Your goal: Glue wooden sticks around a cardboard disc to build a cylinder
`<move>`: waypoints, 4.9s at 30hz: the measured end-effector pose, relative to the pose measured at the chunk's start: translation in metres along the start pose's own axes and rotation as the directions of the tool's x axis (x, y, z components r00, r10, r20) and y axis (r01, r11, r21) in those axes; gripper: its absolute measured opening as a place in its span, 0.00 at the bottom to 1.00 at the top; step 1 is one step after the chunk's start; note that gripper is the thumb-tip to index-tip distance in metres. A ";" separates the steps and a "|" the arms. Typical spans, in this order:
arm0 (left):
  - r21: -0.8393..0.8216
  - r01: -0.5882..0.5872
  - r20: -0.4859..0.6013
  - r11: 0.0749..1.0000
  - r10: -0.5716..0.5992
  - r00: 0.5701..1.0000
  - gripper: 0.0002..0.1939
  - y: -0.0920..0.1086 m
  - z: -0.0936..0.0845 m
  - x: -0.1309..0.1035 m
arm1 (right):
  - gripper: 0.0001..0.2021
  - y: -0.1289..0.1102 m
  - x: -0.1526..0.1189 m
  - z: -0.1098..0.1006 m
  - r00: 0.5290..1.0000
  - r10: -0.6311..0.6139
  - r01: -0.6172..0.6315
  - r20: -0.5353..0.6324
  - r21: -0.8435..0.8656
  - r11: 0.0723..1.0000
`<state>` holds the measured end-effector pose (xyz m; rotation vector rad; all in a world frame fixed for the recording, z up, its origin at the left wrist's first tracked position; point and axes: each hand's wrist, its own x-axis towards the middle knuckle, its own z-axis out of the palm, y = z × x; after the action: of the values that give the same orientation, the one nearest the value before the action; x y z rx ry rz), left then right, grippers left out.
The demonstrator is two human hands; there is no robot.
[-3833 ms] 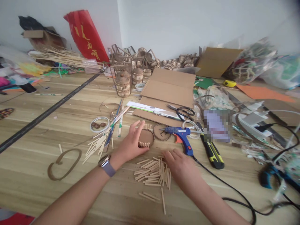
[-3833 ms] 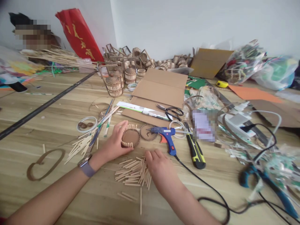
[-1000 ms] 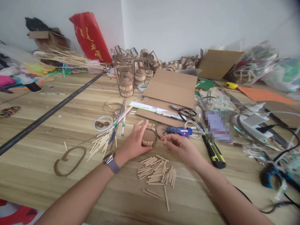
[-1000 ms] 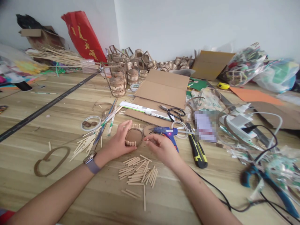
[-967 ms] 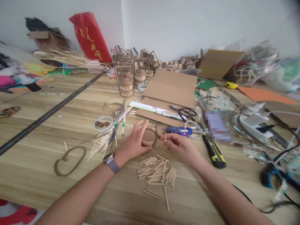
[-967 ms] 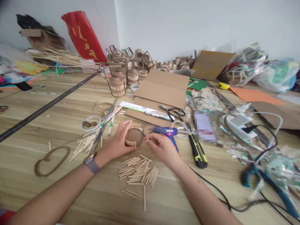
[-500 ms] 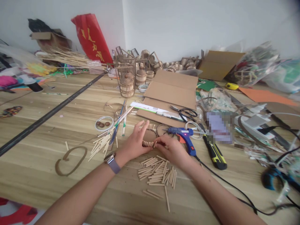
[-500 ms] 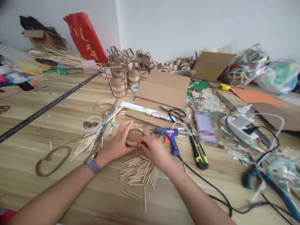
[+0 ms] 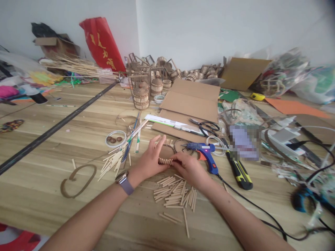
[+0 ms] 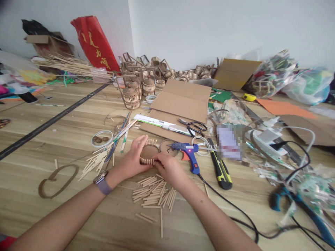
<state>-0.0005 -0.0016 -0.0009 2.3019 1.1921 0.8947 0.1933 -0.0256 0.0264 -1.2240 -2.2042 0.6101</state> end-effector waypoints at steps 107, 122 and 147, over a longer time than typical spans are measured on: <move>0.032 0.037 -0.004 0.999 -0.037 0.999 0.61 0.006 -0.004 0.000 | 0.23 0.013 -0.052 -0.031 0.935 0.340 -0.349 0.097 0.100 0.932; 0.040 0.040 0.002 0.998 -0.040 0.999 0.60 0.005 -0.003 0.000 | 0.22 0.012 -0.052 -0.031 0.942 0.325 -0.331 0.090 0.072 0.941; 0.032 0.039 0.005 0.999 -0.039 0.999 0.61 0.005 -0.004 0.000 | 0.23 0.029 -0.050 -0.036 0.793 0.600 -0.526 -0.104 0.380 0.761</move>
<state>-0.0007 -0.0042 0.0053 2.2965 1.2529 0.8614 0.2564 -0.0500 0.0240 -1.6833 -1.4429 0.9847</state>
